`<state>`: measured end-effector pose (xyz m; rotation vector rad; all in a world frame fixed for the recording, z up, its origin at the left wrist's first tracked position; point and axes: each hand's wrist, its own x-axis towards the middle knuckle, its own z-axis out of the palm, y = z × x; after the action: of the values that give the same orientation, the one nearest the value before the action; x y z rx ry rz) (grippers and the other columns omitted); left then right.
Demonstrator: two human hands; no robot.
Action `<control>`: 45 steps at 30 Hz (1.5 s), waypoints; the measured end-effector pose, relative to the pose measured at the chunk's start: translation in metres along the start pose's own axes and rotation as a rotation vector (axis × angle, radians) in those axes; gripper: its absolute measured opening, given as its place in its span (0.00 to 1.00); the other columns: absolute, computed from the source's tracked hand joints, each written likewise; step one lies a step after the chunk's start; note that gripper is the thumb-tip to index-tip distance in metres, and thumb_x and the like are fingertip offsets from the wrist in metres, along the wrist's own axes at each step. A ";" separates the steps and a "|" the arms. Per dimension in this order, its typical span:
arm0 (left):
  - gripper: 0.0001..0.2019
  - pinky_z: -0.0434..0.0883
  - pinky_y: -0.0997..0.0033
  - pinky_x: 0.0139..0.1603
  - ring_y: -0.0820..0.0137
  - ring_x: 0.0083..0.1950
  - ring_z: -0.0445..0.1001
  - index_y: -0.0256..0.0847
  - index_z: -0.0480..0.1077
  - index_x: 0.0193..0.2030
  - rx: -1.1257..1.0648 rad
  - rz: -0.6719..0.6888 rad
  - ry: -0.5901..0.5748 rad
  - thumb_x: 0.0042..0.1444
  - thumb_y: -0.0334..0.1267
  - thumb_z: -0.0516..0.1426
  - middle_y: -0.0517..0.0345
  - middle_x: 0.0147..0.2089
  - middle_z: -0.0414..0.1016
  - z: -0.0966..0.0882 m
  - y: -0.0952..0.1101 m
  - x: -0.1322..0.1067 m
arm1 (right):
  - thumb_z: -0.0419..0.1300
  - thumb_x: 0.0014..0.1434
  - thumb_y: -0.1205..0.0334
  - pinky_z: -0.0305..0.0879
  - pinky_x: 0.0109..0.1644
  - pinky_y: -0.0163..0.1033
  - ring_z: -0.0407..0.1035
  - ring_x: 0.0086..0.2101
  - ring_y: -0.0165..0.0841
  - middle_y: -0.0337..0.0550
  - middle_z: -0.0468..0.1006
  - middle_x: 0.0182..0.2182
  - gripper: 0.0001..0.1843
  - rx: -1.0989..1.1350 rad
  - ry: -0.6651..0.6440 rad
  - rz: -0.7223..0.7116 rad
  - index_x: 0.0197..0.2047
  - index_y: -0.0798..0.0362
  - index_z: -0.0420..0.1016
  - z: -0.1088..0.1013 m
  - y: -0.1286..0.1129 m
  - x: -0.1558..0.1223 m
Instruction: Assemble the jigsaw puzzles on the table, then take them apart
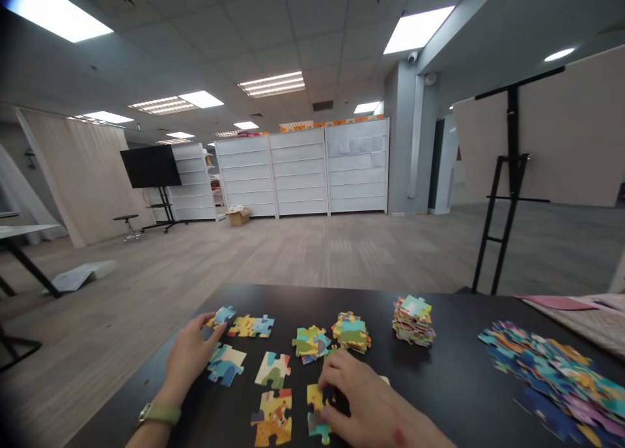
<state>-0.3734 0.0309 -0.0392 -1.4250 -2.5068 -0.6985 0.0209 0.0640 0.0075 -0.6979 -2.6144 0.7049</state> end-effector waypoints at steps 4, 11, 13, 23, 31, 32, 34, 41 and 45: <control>0.19 0.68 0.46 0.55 0.41 0.65 0.64 0.42 0.74 0.60 0.062 -0.001 -0.012 0.67 0.44 0.52 0.40 0.69 0.64 0.001 0.008 -0.004 | 0.63 0.57 0.61 0.66 0.49 0.44 0.70 0.44 0.40 0.46 0.75 0.43 0.09 -0.004 -0.002 0.012 0.42 0.51 0.75 -0.001 -0.001 0.000; 0.12 0.67 0.52 0.51 0.47 0.60 0.68 0.50 0.79 0.49 0.069 0.171 -0.133 0.60 0.42 0.60 0.50 0.59 0.74 0.002 0.035 -0.020 | 0.63 0.54 0.66 0.67 0.49 0.43 0.70 0.43 0.39 0.44 0.75 0.43 0.10 -0.041 0.018 -0.013 0.41 0.51 0.75 0.000 0.002 -0.001; 0.09 0.67 0.56 0.48 0.49 0.56 0.70 0.48 0.79 0.44 0.063 0.181 -0.144 0.61 0.41 0.58 0.50 0.54 0.76 -0.002 0.036 -0.024 | 0.60 0.52 0.72 0.67 0.50 0.42 0.70 0.44 0.37 0.43 0.75 0.43 0.12 -0.072 0.030 -0.037 0.39 0.50 0.75 0.000 0.006 -0.001; 0.07 0.68 0.66 0.45 0.58 0.47 0.76 0.46 0.73 0.38 -0.020 0.182 -0.163 0.63 0.32 0.54 0.56 0.43 0.79 -0.001 0.029 -0.027 | 0.52 0.56 0.74 0.63 0.62 0.53 0.66 0.56 0.44 0.52 0.74 0.54 0.23 -0.255 0.424 0.167 0.54 0.53 0.73 -0.009 0.048 0.008; 0.08 0.69 0.63 0.48 0.56 0.49 0.76 0.46 0.74 0.41 -0.089 0.179 -0.114 0.60 0.32 0.55 0.55 0.45 0.80 0.004 0.025 -0.025 | 0.60 0.59 0.56 0.66 0.60 0.52 0.71 0.53 0.46 0.52 0.78 0.52 0.22 -0.224 0.377 0.343 0.55 0.54 0.75 -0.021 0.073 0.008; 0.08 0.69 0.62 0.49 0.56 0.50 0.76 0.46 0.74 0.41 -0.100 0.184 -0.102 0.60 0.32 0.55 0.55 0.45 0.80 0.003 0.025 -0.025 | 0.60 0.59 0.55 0.66 0.59 0.51 0.72 0.52 0.46 0.52 0.78 0.51 0.22 -0.225 0.380 0.334 0.55 0.54 0.74 -0.023 0.071 0.007; 0.08 0.69 0.59 0.50 0.54 0.52 0.75 0.45 0.74 0.41 -0.126 0.199 -0.072 0.59 0.33 0.55 0.54 0.46 0.79 0.000 0.029 -0.025 | 0.61 0.59 0.53 0.66 0.58 0.50 0.72 0.52 0.46 0.52 0.78 0.50 0.24 -0.226 0.392 0.324 0.56 0.54 0.73 -0.025 0.066 0.006; 0.09 0.68 0.56 0.58 0.55 0.55 0.73 0.45 0.73 0.42 -0.283 0.398 -0.035 0.61 0.33 0.52 0.50 0.49 0.77 -0.018 0.071 -0.063 | 0.57 0.64 0.45 0.67 0.57 0.52 0.74 0.50 0.46 0.52 0.78 0.48 0.26 -0.178 0.495 0.401 0.57 0.53 0.71 -0.030 0.067 0.007; 0.08 0.69 0.56 0.55 0.54 0.53 0.73 0.46 0.73 0.44 -0.549 0.502 -0.143 0.64 0.36 0.53 0.49 0.48 0.76 -0.029 0.109 -0.100 | 0.58 0.63 0.46 0.69 0.56 0.51 0.74 0.49 0.45 0.51 0.78 0.48 0.23 -0.148 0.506 0.302 0.54 0.52 0.72 -0.028 0.057 0.007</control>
<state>-0.2309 -0.0126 -0.0172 -2.2390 -1.9720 -1.2607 0.0489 0.1214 0.0005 -1.1621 -2.1291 0.3494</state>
